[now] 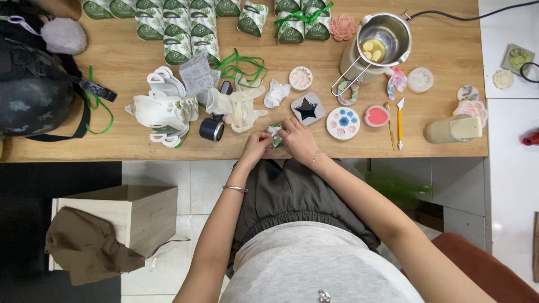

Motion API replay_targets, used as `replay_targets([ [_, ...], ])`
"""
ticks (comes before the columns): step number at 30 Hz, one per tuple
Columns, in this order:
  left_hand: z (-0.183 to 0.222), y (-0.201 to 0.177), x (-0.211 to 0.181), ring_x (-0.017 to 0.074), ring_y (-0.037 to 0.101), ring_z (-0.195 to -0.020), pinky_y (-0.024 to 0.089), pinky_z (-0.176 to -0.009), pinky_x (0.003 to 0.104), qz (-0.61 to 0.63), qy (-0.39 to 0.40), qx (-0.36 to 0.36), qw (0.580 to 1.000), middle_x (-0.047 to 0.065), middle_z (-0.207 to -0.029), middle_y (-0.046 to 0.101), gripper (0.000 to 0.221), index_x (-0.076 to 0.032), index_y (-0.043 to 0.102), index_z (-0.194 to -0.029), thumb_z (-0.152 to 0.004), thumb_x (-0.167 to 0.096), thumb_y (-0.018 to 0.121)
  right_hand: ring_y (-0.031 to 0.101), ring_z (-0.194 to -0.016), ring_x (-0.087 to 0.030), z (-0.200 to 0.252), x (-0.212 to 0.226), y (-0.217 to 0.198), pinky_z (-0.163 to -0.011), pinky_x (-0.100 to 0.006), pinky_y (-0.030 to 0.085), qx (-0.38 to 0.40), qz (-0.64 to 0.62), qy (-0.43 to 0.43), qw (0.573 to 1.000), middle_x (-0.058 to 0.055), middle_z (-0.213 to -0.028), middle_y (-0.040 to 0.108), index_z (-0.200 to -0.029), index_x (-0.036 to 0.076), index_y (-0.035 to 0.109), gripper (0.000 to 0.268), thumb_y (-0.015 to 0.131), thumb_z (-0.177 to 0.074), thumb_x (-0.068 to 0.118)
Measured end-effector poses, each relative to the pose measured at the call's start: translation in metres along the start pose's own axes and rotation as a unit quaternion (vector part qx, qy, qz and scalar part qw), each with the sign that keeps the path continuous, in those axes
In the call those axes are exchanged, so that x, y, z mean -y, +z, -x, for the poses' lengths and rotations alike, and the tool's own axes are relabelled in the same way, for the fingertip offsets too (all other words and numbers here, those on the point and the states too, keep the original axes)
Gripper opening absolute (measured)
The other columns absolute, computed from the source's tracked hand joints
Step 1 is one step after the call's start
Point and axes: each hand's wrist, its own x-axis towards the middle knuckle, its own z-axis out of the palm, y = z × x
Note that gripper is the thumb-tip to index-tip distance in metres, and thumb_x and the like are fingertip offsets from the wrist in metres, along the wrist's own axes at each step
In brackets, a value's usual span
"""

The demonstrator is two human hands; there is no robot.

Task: The person packages wax items by placing small flower-shaped pieces into plastic bags, checking printed slips, and arranging small green-wrapped boxes on a wooden table.

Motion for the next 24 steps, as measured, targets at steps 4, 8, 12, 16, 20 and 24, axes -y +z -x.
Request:
replay_targets([
  [4, 0.01, 0.007, -0.008, 0.0083, 0.058, -0.063, 0.049, -0.056, 0.024, 0.003, -0.017, -0.003, 1.0, 0.0, -0.075, 0.062, 0.021, -0.001, 0.063, -0.09, -0.098, -0.021, 0.062, 0.06, -0.104, -0.032, 0.005, -0.003, 0.013, -0.083, -0.042, 0.053, 0.022, 0.002, 0.019, 1.0, -0.012, -0.106, 0.059, -0.095, 0.005, 0.067, 0.023, 0.071, -0.072, 0.005],
  [8, 0.029, 0.019, -0.04, 0.0051, 0.055, -0.071, 0.049, -0.063, 0.022, -0.026, 0.031, 0.004, 0.999, -0.004, -0.081, 0.06, 0.016, -0.008, 0.066, -0.1, -0.102, -0.023, 0.064, 0.061, -0.1, -0.033, 0.007, -0.005, 0.011, -0.086, -0.043, 0.053, -0.024, -0.085, 0.031, 0.996, -0.013, -0.106, 0.06, -0.107, 0.006, 0.07, 0.029, 0.073, -0.078, 0.003],
  [12, 0.046, 0.022, -0.062, 0.0019, 0.05, -0.077, 0.04, -0.065, 0.019, -0.044, 0.089, 0.031, 0.995, -0.007, -0.089, 0.061, 0.016, -0.01, 0.068, -0.107, -0.105, -0.023, 0.059, 0.064, -0.092, -0.035, 0.009, 0.004, -0.009, -0.079, -0.041, 0.053, -0.044, -0.247, 0.13, 0.959, -0.015, -0.103, 0.061, -0.121, 0.002, 0.067, 0.036, 0.075, -0.086, 0.007],
  [16, 0.045, 0.031, -0.06, 0.0026, 0.055, -0.076, 0.045, -0.066, 0.02, -0.096, 0.218, -0.007, 0.971, -0.007, -0.088, 0.064, 0.011, -0.007, 0.065, -0.106, -0.101, -0.017, 0.064, 0.062, -0.087, -0.039, 0.006, 0.001, -0.008, -0.074, -0.044, 0.053, -0.101, -0.186, 0.101, 0.972, -0.018, -0.096, 0.057, -0.111, 0.002, 0.067, 0.033, 0.08, -0.081, 0.009],
  [20, 0.041, 0.028, -0.054, 0.0033, 0.05, -0.067, 0.042, -0.058, 0.022, -0.131, 0.181, -0.057, 0.973, -0.007, -0.076, 0.06, 0.013, -0.008, 0.069, -0.1, -0.099, -0.021, 0.07, 0.069, -0.084, -0.029, 0.019, -0.015, -0.001, -0.075, -0.042, 0.055, -0.102, -0.193, 0.258, 0.941, -0.013, -0.097, 0.061, -0.105, 0.008, 0.066, 0.018, 0.069, -0.087, 0.006],
  [24, 0.039, 0.027, -0.05, 0.0012, 0.051, -0.068, 0.044, -0.058, 0.02, -0.089, 0.131, -0.044, 0.986, -0.009, -0.077, 0.058, 0.015, -0.01, 0.068, -0.098, -0.1, -0.025, 0.07, 0.066, -0.086, -0.032, 0.032, -0.028, 0.009, -0.072, -0.047, 0.052, -0.048, -0.04, 0.312, 0.948, -0.01, -0.099, 0.064, -0.098, 0.012, 0.072, 0.014, 0.07, -0.085, 0.007],
])
